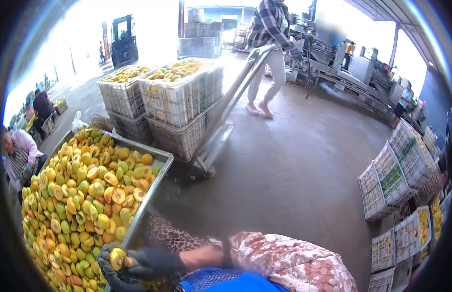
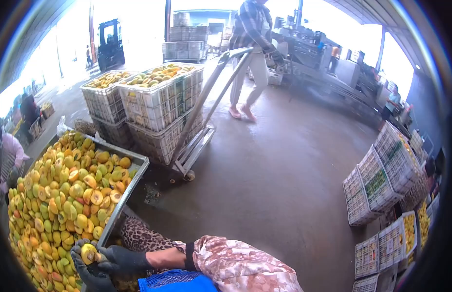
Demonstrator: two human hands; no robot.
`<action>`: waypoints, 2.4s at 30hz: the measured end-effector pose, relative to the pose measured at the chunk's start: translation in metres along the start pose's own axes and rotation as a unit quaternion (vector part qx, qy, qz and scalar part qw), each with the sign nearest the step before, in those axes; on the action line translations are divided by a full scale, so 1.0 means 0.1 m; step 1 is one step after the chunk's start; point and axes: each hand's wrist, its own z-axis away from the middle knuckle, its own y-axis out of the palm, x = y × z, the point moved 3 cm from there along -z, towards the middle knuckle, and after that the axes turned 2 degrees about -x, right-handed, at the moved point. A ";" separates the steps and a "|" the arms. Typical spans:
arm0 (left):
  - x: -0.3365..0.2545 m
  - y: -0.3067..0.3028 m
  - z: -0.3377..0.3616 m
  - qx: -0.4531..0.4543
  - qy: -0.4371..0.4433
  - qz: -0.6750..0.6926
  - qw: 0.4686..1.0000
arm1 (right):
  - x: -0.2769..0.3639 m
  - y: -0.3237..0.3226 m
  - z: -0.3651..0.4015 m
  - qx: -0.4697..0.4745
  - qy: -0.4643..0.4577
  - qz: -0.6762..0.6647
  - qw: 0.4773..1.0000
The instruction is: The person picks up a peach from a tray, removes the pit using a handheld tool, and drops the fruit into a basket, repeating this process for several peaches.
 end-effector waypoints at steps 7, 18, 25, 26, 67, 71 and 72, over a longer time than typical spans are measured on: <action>-0.11 -0.01 -0.04 -0.061 0.074 0.084 0.992 | -0.26 0.39 0.03 0.057 -0.011 -0.172 0.983; 0.10 -1.00 0.26 -0.185 -0.110 0.318 0.923 | -0.39 0.61 -0.08 0.294 0.123 -0.028 0.948; 1.13 -2.26 0.19 -0.249 0.017 -0.428 0.869 | -0.80 0.41 0.10 0.273 0.010 0.351 0.895; 1.00 -1.73 -0.14 -0.256 0.038 -0.294 0.920 | -0.73 0.41 0.07 0.241 0.003 0.357 0.903; 0.47 -0.02 0.01 -0.123 -0.178 0.249 0.944 | -0.53 0.29 -0.10 0.012 0.182 -0.098 0.978; 0.40 -0.05 0.03 -0.107 -0.167 0.199 0.960 | -0.46 0.27 -0.02 0.022 0.063 -0.043 0.997; 0.39 -0.04 0.05 -0.127 -0.163 0.169 0.964 | -0.54 0.30 0.05 0.018 0.021 -0.012 1.000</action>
